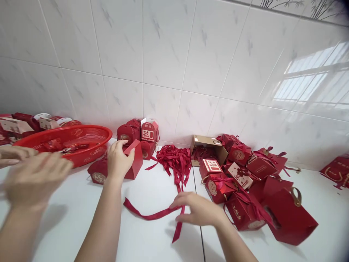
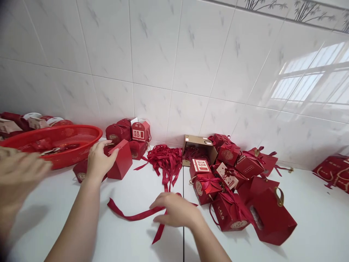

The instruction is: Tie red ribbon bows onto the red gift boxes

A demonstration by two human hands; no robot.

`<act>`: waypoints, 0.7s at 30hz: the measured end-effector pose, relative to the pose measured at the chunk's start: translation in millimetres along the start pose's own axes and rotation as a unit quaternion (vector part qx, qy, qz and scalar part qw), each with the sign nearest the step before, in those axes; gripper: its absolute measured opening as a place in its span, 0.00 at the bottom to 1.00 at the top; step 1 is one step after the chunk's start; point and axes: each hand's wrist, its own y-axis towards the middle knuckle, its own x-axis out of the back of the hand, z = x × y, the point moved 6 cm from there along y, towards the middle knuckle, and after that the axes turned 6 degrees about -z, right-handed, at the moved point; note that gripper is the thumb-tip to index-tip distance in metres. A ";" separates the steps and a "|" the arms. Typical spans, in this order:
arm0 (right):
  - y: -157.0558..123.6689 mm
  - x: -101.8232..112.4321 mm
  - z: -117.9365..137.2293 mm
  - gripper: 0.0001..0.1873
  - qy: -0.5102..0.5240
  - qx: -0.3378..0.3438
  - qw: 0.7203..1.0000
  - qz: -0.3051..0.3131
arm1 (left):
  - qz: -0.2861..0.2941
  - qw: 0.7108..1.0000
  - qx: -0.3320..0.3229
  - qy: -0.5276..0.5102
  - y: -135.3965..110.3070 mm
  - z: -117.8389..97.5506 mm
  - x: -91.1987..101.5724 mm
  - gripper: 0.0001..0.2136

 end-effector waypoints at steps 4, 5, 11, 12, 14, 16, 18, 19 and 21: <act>-4.9 -70.1 -31.7 0.27 -0.072 -0.002 0.997 0.006 | 0.000 0.998 0.051 0.026 0.0 23.8 -10.2 0.24; -5.7 -80.0 -39.3 0.26 -0.095 -0.004 0.995 0.002 | 0.001 0.997 0.072 0.033 -1.3 31.6 -14.2 0.28; -8.5 -94.1 -54.8 0.13 -0.095 -0.008 0.995 0.002 | 0.025 0.988 0.152 0.005 -9.5 58.3 -33.7 0.25; -7.1 -89.4 -55.2 0.13 -0.089 -0.011 0.996 -0.005 | 0.025 0.988 0.151 -0.007 -9.2 55.7 -33.9 0.24; -1.0 -73.9 -57.0 0.08 -0.076 -0.025 0.996 -0.033 | 0.032 0.990 0.136 -0.037 -7.7 43.4 -32.5 0.24; 9.5 -50.0 -59.1 0.09 -0.072 -0.044 0.993 -0.083 | 0.055 0.989 0.112 -0.076 -8.0 22.4 -30.1 0.26; 21.0 -19.2 -58.3 0.20 -0.062 -0.067 0.982 -0.164 | 0.102 0.982 0.085 -0.135 -13.1 -6.6 -27.7 0.29; 25.7 -3.3 -55.7 0.25 -0.044 -0.075 0.974 -0.212 | 0.135 0.971 0.071 -0.183 -18.2 -24.1 -26.6 0.31; 32.1 22.7 -45.7 0.35 0.034 -0.070 0.954 -0.289 | 0.202 0.946 0.048 -0.248 -32.6 -59.6 -22.7 0.34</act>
